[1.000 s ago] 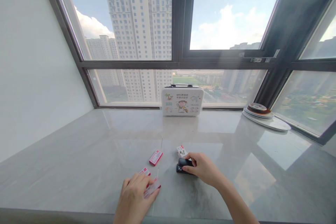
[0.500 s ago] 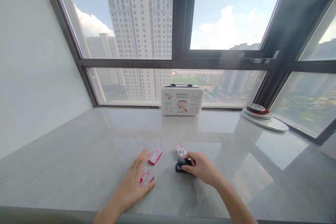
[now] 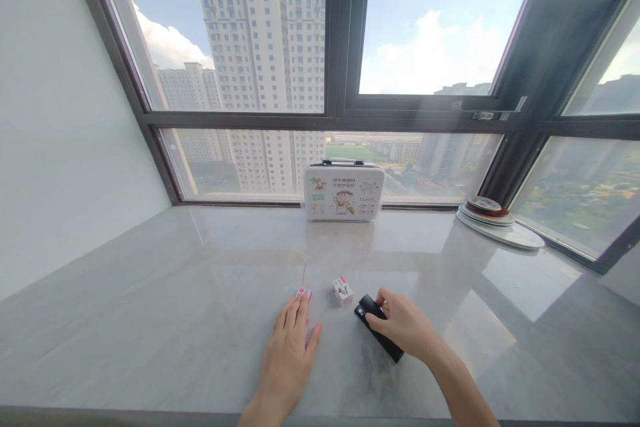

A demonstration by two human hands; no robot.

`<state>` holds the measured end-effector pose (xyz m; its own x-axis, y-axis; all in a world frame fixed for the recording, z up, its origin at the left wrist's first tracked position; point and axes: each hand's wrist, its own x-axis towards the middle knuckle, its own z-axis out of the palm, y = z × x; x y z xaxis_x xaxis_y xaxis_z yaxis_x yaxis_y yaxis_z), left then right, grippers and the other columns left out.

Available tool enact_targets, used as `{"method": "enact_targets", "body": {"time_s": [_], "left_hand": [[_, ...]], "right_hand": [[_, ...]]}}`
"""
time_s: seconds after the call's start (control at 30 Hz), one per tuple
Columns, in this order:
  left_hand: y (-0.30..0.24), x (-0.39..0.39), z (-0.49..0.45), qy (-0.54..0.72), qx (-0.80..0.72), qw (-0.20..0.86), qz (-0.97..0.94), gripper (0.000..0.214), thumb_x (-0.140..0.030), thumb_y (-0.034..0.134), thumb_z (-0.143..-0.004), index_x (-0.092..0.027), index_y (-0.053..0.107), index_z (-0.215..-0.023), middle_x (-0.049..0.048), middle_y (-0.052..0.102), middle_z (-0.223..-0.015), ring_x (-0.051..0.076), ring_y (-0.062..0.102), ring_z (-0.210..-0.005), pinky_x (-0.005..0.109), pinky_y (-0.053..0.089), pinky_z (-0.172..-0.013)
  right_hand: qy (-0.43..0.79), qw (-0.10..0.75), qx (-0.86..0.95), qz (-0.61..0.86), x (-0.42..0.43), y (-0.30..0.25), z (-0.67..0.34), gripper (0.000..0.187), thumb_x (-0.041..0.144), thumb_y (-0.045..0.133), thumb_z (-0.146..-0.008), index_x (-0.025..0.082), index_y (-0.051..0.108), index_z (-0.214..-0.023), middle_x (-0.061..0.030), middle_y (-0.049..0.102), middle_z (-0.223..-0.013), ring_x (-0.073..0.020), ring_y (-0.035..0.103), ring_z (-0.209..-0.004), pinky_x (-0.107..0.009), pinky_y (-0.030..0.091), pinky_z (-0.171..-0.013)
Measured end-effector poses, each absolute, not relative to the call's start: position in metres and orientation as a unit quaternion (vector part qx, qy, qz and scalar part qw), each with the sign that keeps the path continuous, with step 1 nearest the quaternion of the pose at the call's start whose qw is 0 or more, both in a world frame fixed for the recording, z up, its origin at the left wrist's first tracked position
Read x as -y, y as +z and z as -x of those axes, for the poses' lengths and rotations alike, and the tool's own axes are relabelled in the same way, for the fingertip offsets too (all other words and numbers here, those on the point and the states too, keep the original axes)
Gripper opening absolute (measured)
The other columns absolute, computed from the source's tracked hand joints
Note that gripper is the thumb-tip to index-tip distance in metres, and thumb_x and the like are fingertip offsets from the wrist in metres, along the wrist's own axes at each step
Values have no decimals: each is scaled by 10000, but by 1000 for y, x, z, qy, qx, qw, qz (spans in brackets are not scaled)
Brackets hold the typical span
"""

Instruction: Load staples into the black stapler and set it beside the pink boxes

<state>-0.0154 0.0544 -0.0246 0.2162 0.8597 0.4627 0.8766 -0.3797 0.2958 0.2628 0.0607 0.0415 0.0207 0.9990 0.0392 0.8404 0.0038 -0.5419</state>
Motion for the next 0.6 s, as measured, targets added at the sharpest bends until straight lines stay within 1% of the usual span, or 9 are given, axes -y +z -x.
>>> {"method": "enact_targets", "body": {"time_s": [0.1,0.2,0.33,0.37,0.43,0.53,0.6], "left_hand": [[-26,-53,-11,-300,575,33,761,575,-397,424,-1047,-228,339,-1590,100,433,-1602,290,391,-1479,510,393,-1195],[-29,-58,-34,-304,589,40,748,571,-384,421,-1042,-174,371,-1570,149,448,-1584,318,396,-1478,547,382,-1196],[-29,-65,-58,-313,594,42,740,614,-348,404,-1046,-118,278,-1602,198,431,-1582,330,390,-1484,549,403,-1183],[-28,-66,-62,-316,591,43,741,620,-335,397,-1050,-122,249,-1612,199,431,-1580,328,394,-1483,543,419,-1172],[-25,-67,-67,-320,581,45,747,604,-302,382,-1056,-171,228,-1625,179,436,-1577,318,402,-1480,524,458,-1143],[-21,-65,-69,-317,575,49,753,547,-258,380,-1056,-260,316,-1600,140,450,-1564,311,411,-1476,500,502,-1103],[-21,-63,-68,-315,575,48,754,521,-238,390,-1050,-274,383,-1569,136,455,-1556,313,422,-1468,493,520,-1085]], "right_hand": [[198,271,635,696,-74,31,-270,238,440,643,-843,226,544,-812,56,552,-600,-138,505,-584,-262,230,-552],[213,330,614,685,-92,26,-263,279,481,650,-837,229,539,-795,65,511,-562,-150,506,-581,-263,258,-558],[239,358,618,658,-105,23,-244,305,504,674,-813,227,548,-799,65,517,-573,-148,501,-586,-259,286,-561],[249,365,619,650,-104,22,-239,312,511,673,-814,227,545,-801,64,520,-579,-147,499,-586,-257,295,-557],[271,376,619,634,-99,18,-232,327,526,665,-823,227,534,-809,66,513,-585,-143,497,-586,-251,317,-548],[318,386,612,612,-84,8,-226,365,584,602,-872,229,521,-894,85,476,-599,-128,480,-543,-238,365,-512],[399,401,583,583,-71,0,-223,428,649,545,-901,237,511,-1013,86,481,-657,-126,483,-516,-240,408,-463]]}}
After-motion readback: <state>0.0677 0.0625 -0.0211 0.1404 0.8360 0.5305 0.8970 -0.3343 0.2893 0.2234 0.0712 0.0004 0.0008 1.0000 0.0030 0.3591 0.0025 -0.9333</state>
